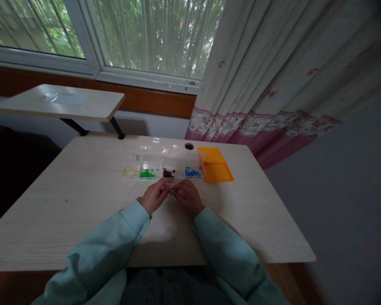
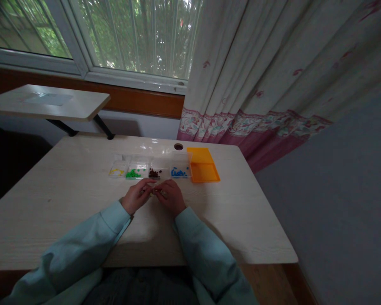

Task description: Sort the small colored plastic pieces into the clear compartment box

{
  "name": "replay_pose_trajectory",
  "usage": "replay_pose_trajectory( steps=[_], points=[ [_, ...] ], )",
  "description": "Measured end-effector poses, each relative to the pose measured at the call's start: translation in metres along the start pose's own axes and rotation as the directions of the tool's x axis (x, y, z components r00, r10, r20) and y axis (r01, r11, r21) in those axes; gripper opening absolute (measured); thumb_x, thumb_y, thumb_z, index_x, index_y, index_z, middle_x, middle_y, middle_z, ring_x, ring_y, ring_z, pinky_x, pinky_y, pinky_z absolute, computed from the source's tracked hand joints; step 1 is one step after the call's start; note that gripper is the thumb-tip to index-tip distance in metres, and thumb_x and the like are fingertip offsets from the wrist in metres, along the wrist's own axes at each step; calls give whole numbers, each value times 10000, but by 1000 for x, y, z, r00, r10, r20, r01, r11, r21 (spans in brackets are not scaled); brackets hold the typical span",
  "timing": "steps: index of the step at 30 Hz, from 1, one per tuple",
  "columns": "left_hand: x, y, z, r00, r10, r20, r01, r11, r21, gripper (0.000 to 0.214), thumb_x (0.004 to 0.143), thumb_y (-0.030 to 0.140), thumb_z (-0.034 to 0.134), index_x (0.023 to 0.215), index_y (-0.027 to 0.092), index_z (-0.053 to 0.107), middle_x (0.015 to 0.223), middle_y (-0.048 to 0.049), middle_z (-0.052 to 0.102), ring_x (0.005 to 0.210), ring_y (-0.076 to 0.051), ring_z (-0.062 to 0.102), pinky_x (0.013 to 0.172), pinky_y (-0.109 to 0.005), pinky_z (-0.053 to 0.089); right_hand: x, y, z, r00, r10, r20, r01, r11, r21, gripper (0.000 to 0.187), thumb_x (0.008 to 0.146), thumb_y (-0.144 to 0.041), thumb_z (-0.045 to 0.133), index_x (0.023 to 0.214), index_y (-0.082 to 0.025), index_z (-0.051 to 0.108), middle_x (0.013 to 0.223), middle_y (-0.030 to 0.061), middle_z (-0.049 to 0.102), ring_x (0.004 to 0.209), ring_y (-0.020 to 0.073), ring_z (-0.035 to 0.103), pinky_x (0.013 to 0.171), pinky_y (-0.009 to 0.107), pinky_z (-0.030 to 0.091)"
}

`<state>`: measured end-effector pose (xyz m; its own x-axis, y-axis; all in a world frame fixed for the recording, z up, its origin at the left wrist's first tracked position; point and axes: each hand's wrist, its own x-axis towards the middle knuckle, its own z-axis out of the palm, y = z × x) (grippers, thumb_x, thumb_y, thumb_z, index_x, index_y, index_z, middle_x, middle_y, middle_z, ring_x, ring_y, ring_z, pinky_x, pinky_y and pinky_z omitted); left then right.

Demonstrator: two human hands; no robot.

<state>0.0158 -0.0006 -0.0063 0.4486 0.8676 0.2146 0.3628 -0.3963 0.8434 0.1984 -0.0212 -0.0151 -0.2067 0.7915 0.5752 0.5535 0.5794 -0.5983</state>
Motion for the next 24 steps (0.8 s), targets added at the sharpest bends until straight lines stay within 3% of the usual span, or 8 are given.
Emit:
replay_pose_trajectory(
  steps=[5,9,12,16,19,24],
  points=[
    [0,-7,2,997,72,4,-72,997,10,293,944,307,433,1182,180,547,818,-29,688,762,-147,641,734,-253,489,0,5,-7,999,-18,-27,16,996,-92,90,864,-269,627,868,-218,701,783,41,661,792,184,586,754,332,467],
    [1,-14,3,997,54,-46,-49,995,85,305,941,329,441,1173,181,574,844,-43,669,752,-151,615,708,-256,478,-1,28,-32,980,34,-194,-85,961,-262,118,877,-279,606,862,-220,707,817,48,678,834,194,586,822,356,441],
    [1,-17,4,997,45,-58,-40,996,80,307,942,329,439,1165,177,584,842,-47,651,738,-149,601,699,-257,473,-3,54,-60,903,123,-412,-313,845,-434,186,880,-328,586,858,-202,721,836,78,674,853,221,564,849,394,399],
    [1,-19,5,997,58,-56,-54,996,73,299,941,325,447,1160,182,593,831,-49,645,733,-151,589,701,-263,470,-10,79,-86,783,249,-570,-567,664,-488,281,883,-394,545,882,-191,739,865,97,659,870,245,509,811,398,341],
    [2,-18,4,992,104,-76,-95,989,113,285,938,302,453,1149,181,602,859,-59,638,781,-161,582,743,-279,469,-13,83,-90,751,293,-592,-632,578,-516,293,888,-411,528,900,-219,748,887,87,649,894,255,472,778,384,306],
    [4,-17,1,976,182,-123,-156,968,194,254,929,269,467,1118,180,612,909,-66,620,867,-176,562,808,-305,457,-12,78,-85,774,340,-534,-623,562,-545,306,918,-405,501,974,-228,744,932,85,642,913,250,459,752,369,276]
  ],
)
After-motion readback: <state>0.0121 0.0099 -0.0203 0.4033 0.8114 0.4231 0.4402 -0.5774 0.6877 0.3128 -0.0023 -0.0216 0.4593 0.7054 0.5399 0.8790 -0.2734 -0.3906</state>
